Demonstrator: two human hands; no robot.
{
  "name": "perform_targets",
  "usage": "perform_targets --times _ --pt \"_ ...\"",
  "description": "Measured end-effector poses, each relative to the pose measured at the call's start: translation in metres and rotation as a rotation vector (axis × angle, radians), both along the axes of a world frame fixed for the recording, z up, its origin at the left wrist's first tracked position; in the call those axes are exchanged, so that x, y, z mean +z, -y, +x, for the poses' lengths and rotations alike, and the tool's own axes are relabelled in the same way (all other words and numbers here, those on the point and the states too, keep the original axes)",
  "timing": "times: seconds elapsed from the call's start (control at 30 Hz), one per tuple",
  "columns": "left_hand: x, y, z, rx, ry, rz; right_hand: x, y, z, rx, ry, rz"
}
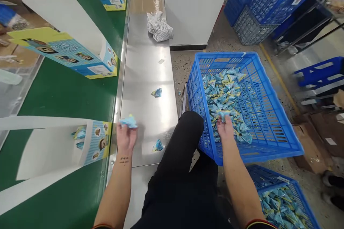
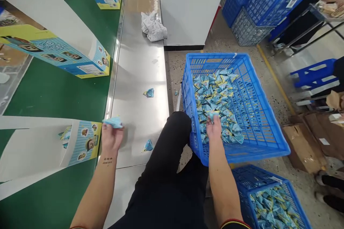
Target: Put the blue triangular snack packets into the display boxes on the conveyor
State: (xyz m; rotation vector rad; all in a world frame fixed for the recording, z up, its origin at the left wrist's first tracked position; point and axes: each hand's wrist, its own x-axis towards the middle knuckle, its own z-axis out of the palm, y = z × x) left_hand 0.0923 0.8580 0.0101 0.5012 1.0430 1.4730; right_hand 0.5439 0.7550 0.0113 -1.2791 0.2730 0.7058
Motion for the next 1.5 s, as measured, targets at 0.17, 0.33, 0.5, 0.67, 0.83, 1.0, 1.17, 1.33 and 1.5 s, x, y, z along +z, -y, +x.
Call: perform_targets --times 0.17,0.33,0.5,0.67,0.83,1.0,1.17,1.33,1.5 --pt "0.029 -0.007 0.016 -0.03 0.275 -0.012 0.016 -0.001 -0.003 0.036 -0.04 0.06" --pt "0.049 0.0 0.05 -0.103 0.367 0.003 0.039 0.007 -0.005 0.039 -0.068 0.28" --pt "0.069 0.001 0.067 -0.091 0.462 0.053 0.078 0.018 -0.018 0.126 -0.027 0.526" --pt "0.071 0.011 0.069 -0.149 0.428 0.041 0.111 0.015 -0.041 0.204 -0.002 0.642" --pt "0.055 0.022 0.06 -0.213 0.382 -0.044 0.112 0.006 -0.096 0.353 -0.192 0.589" --pt "0.058 0.021 0.037 -0.072 0.419 -0.013 0.115 0.012 -0.169 0.601 -0.514 0.666" --pt "0.076 0.012 0.022 -0.107 0.332 -0.04 0.124 0.007 -0.199 0.848 -0.68 0.798" --pt "0.089 -0.003 0.013 -0.001 0.374 0.063 0.132 -0.011 -0.184 0.858 -0.568 0.799" --pt "0.091 -0.004 0.016 -0.049 0.34 0.006 0.141 -0.021 -0.178 0.806 -0.469 0.699"
